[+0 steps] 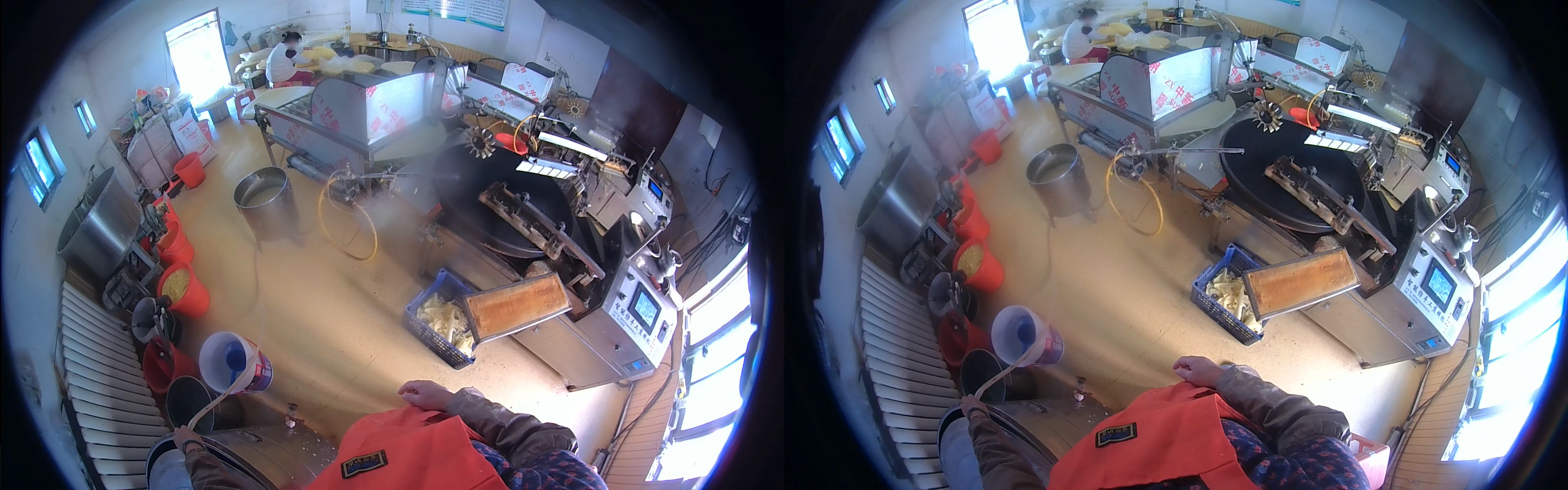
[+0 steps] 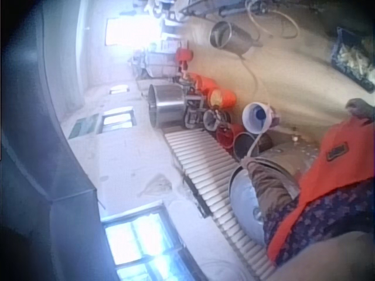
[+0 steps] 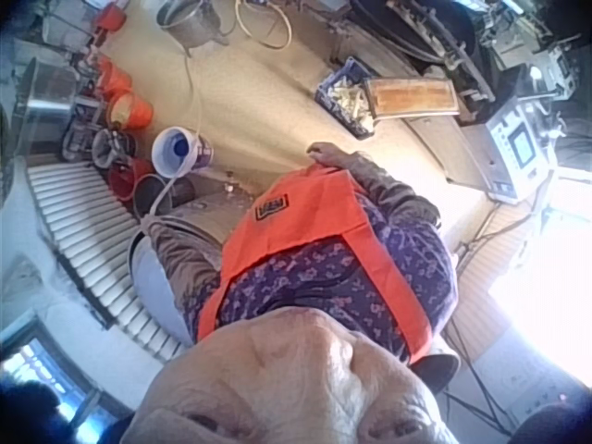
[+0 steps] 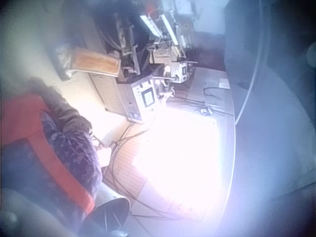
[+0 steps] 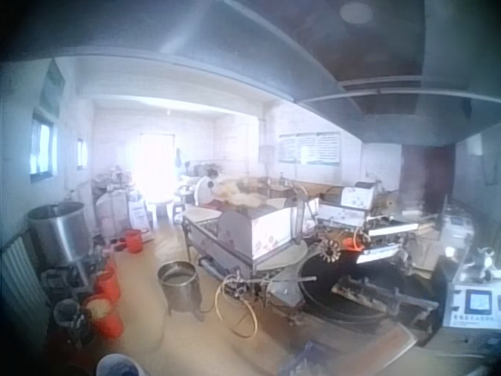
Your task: The person transfers liquid from a large metal container into a white bucket using a clear tube, then walks to a work area and lifts a large round dough sheet from a wooden board. The person returns to the container and continues transferring liquid into the bucket.
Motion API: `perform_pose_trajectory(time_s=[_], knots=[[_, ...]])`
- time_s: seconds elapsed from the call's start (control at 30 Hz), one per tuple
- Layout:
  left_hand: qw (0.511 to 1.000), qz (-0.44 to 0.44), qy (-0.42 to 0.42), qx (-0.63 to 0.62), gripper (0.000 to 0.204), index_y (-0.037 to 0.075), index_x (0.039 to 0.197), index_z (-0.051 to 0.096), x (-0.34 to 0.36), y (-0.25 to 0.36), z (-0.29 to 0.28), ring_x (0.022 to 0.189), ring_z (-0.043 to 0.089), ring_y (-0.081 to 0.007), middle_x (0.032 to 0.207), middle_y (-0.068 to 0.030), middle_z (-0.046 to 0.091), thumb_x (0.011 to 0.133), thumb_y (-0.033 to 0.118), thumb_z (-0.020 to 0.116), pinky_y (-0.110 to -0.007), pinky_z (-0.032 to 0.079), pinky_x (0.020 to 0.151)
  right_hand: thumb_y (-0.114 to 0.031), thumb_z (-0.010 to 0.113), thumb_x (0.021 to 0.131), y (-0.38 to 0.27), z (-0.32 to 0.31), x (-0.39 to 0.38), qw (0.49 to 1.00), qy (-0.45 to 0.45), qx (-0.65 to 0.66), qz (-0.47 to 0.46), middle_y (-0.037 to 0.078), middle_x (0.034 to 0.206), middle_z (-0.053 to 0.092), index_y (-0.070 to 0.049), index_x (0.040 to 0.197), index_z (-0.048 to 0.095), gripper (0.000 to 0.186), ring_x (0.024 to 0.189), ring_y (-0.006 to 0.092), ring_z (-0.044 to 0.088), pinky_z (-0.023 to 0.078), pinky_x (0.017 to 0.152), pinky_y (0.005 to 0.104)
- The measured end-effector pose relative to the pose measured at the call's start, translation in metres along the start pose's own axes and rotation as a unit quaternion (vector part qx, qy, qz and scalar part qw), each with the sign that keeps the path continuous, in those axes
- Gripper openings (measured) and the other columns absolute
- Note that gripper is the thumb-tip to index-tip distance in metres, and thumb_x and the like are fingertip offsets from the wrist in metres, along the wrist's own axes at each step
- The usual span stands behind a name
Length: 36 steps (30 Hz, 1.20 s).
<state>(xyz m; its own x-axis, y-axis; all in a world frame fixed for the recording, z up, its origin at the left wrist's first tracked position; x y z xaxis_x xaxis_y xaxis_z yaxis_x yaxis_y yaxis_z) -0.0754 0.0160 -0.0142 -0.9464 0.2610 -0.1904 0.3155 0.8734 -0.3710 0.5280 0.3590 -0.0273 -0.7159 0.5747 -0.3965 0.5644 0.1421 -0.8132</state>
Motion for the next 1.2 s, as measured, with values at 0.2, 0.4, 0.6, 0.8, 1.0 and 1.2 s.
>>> perform_pose_trajectory(time_s=[0.2, 0.4, 0.6, 0.8, 1.0, 1.2], knots=[[1.000, 0.001, 0.000, -0.004, 0.019, 0.006, 0.098, 0.061, -0.002, 0.001, -0.003, 0.097, 0.056, -0.0318, 0.103, -0.0151, 0.056, 0.081, 0.014, 0.058, -0.039, 0.048, 0.080, -0.029, 0.053, 0.084, -0.002, 0.001, 0.000, 1.000, 0.000, -0.007, -0.008, 0.011, 0.092, 0.063, -0.007, 0.105, 0.059, 0.031, 0.085, 0.0219, 0.061, 0.047, 0.076, 0.0314], [1.000, -0.012, 0.010, -0.024, 0.019, 0.006, 0.095, 0.063, 0.004, -0.002, 0.001, 0.097, 0.056, -0.0294, 0.101, -0.0141, 0.058, 0.078, 0.015, 0.062, -0.036, 0.048, 0.081, -0.029, 0.053, 0.084, 0.000, 0.002, 0.002, 1.000, 0.000, -0.015, -0.005, 0.012, 0.093, 0.063, -0.007, 0.105, 0.059, 0.031, 0.087, 0.0227, 0.061, 0.047, 0.077, 0.0318], [0.999, -0.016, 0.018, -0.021, 0.018, 0.007, 0.094, 0.065, 0.000, -0.001, -0.004, 0.096, 0.057, -0.0283, 0.100, -0.0134, 0.058, 0.077, 0.015, 0.064, -0.035, 0.048, 0.080, -0.029, 0.053, 0.084, -0.001, 0.003, 0.002, 1.000, -0.001, -0.017, -0.008, 0.012, 0.094, 0.063, -0.007, 0.105, 0.059, 0.031, 0.087, 0.0233, 0.061, 0.047, 0.078, 0.0322], [1.000, -0.004, -0.001, -0.025, 0.019, 0.005, 0.098, 0.061, 0.000, 0.000, -0.002, 0.096, 0.055, -0.0323, 0.102, -0.0156, 0.056, 0.081, 0.012, 0.057, -0.040, 0.047, 0.081, -0.029, 0.053, 0.084, -0.001, 0.002, 0.001, 1.000, -0.008, -0.013, 0.003, 0.012, 0.093, 0.063, -0.007, 0.105, 0.059, 0.031, 0.087, 0.0233, 0.061, 0.047, 0.078, 0.0323], [1.000, -0.006, -0.001, -0.025, 0.020, 0.004, 0.099, 0.061, 0.004, -0.002, 0.002, 0.097, 0.055, -0.0321, 0.103, -0.0155, 0.056, 0.081, 0.013, 0.057, -0.040, 0.047, 0.081, -0.029, 0.053, 0.084, 0.001, 0.003, 0.003, 1.000, -0.009, -0.003, 0.002, 0.012, 0.092, 0.063, -0.007, 0.105, 0.059, 0.031, 0.087, 0.0231, 0.061, 0.047, 0.077, 0.0321], [1.000, -0.017, 0.010, -0.023, 0.019, 0.006, 0.096, 0.063, 0.007, -0.003, 0.005, 0.097, 0.056, -0.0296, 0.102, -0.0143, 0.057, 0.080, 0.013, 0.060, -0.036, 0.048, 0.080, -0.029, 0.053, 0.084, 0.002, 0.002, 0.003, 1.000, -0.008, 0.001, 0.004, 0.012, 0.091, 0.063, -0.007, 0.104, 0.059, 0.031, 0.086, 0.0230, 0.061, 0.047, 0.077, 0.0320]])
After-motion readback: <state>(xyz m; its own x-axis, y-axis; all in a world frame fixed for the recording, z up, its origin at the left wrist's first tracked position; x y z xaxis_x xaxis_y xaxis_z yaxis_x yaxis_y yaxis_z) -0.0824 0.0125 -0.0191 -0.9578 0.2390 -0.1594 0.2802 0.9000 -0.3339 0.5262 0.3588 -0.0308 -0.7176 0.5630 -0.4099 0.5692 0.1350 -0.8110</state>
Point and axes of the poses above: each hand's wrist, its own x-axis towards the middle knuckle, its own z-axis out of the palm, y = z × x, the point moved 8 cm from there along x, towards the middle knuckle
